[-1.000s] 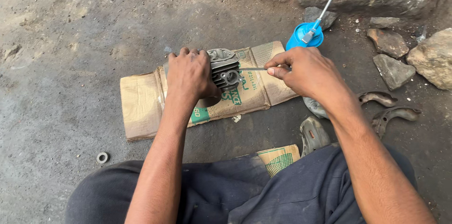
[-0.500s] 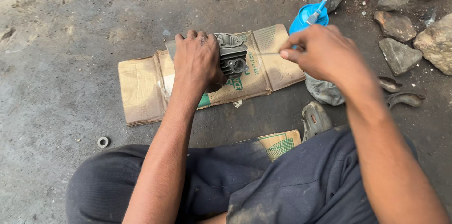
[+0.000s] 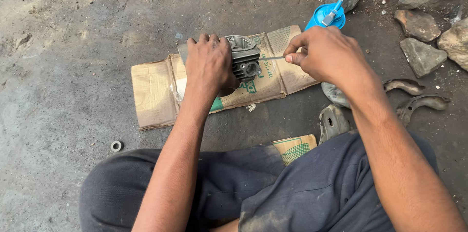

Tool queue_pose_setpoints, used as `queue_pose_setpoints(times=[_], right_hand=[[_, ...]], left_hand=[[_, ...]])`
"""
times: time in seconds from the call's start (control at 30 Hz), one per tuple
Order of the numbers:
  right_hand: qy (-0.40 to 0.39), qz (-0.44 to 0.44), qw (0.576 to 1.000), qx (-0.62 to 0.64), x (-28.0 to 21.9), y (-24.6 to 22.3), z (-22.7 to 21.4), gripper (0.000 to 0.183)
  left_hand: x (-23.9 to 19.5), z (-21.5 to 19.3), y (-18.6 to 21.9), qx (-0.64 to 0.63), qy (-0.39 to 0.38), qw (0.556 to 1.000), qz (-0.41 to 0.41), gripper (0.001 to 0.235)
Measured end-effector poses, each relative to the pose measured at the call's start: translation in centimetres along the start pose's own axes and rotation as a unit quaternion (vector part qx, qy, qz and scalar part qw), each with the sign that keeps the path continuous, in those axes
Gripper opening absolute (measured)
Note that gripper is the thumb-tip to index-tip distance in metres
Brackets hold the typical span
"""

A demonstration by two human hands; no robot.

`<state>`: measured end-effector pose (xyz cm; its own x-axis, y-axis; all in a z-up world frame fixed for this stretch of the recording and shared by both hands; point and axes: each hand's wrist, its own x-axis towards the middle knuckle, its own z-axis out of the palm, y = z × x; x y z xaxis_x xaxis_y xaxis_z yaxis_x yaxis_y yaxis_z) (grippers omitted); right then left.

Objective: The person sits on the ground and uses a metal file to scrape and clean the surfaces of a metal engine cylinder head. They rotate the part to access different sides and use a rag to wipe away debris. The person also uses a blue oil can to apply lubricant to the cylinder bore.

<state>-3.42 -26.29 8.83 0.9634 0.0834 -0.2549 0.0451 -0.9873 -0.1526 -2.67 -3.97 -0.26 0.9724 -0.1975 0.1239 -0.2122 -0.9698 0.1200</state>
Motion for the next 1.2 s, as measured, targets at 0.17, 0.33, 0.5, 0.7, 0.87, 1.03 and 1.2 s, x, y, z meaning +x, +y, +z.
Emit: queue_pose_setpoints(times=[0.17,0.33,0.5,0.7,0.87,1.03,1.2], right_hand=[[0.036,-0.032,0.999,-0.003,0.4,-0.6,0.9,0.018],[0.039,-0.034,0.999,0.007,0.3,-0.1,0.7,0.016],[0.056,-0.055,0.997,0.007,0.8,-0.3,1.2,0.016],[-0.018,0.019,1.000,-0.004,0.4,-0.3,0.4,0.017],[0.009,-0.018,1.000,-0.002,0.7,-0.6,0.5,0.017],[-0.015,0.008,1.000,-0.008,0.5,-0.5,0.5,0.017],[0.016,-0.025,1.000,0.008,1.0,-0.5,0.8,0.017]], left_hand=[[-0.2,0.8,0.0,-0.008,0.013,1.000,0.006,0.069],[0.3,1.4,-0.4,-0.011,0.022,1.000,0.014,0.057],[-0.2,0.1,0.5,0.004,-0.001,1.000,0.005,0.065],[0.0,-1.0,0.8,-0.003,-0.046,0.999,-0.017,0.081],[0.0,-0.9,1.0,0.014,-0.058,0.998,-0.020,0.077],[0.1,-0.7,0.7,0.008,-0.050,0.999,-0.015,0.082],[0.0,-0.6,0.7,0.001,-0.034,0.999,-0.007,0.084]])
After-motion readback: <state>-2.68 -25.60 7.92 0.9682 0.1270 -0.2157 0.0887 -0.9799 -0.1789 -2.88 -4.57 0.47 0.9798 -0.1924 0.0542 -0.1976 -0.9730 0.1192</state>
